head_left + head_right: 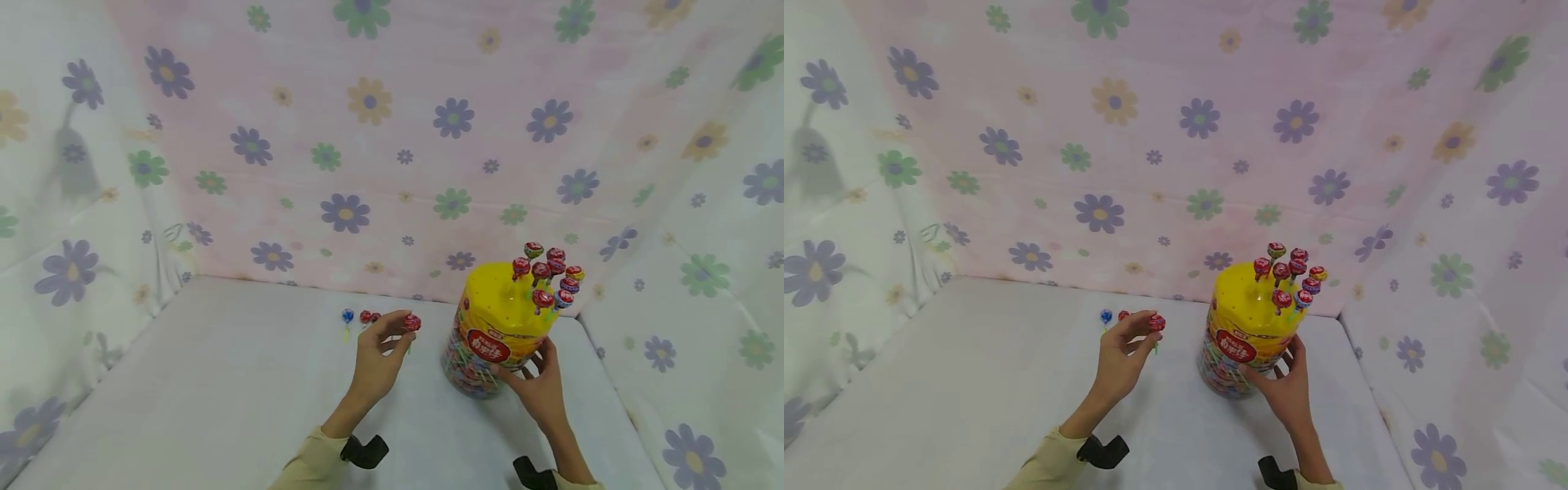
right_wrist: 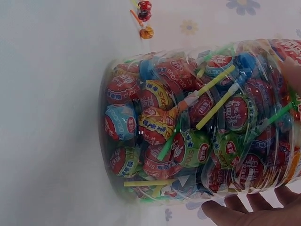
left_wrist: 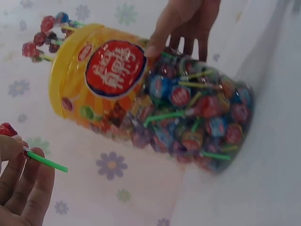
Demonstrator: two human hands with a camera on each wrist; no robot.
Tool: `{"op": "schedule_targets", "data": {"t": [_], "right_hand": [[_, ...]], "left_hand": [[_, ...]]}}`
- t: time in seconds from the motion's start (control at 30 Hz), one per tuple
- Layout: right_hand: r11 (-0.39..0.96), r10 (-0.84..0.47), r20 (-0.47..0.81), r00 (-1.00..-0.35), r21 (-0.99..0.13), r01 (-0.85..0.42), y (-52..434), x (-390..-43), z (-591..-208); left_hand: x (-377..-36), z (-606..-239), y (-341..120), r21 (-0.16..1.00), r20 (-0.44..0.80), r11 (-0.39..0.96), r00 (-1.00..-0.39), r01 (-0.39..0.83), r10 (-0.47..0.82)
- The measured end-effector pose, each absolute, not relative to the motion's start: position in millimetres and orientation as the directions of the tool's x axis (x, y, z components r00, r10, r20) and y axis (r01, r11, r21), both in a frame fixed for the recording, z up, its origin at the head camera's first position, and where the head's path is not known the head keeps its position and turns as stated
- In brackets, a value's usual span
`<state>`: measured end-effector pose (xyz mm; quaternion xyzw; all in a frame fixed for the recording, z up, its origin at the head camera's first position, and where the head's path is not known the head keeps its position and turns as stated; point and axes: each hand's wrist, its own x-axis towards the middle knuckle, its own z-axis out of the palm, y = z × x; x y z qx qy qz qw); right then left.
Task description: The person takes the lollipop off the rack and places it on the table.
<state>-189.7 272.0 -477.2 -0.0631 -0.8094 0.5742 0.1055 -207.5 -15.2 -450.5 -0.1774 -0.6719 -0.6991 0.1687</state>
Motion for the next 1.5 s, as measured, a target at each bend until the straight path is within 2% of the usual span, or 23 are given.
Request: {"op": "schedule_targets", "data": {"t": [0.2, 0.5, 0.8, 1.13, 1.33, 1.5], "right_hand": [[0.342, 0.214, 0.160, -0.964, -0.936, -0.079, 276, -191, -480], [0.397, 0.213, 0.204, -0.956, -0.912, -0.106, 276, -195, -482], [0.408, 0.212, 0.175, -0.962, -0.910, -0.076, 282, -195, -480], [0.410, 0.198, 0.180, -0.964, -0.908, -0.086, 281, -194, -480], [0.380, 0.187, 0.144, -0.972, -0.923, -0.064, 283, -195, -479], [0.377, 0.191, 0.136, -0.972, -0.924, -0.055, 283, -195, -478]], "left_hand": [[-209, -469, -33, 0.900, 0.436, -0.020, -0.900, 0.436, -0.021], [-212, -489, -59, 0.919, 0.394, 0.012, -0.917, 0.394, -0.065], [-231, -501, -86, 0.939, 0.345, 0.032, -0.929, 0.344, -0.133], [-263, -514, -116, 0.963, 0.231, 0.182, -0.960, 0.202, -0.159], [-288, -526, -126, 0.941, 0.157, 0.325, -0.973, 0.094, -0.172], [-307, -533, -133, 0.924, 0.113, 0.382, -0.974, 0.029, -0.197]]}}
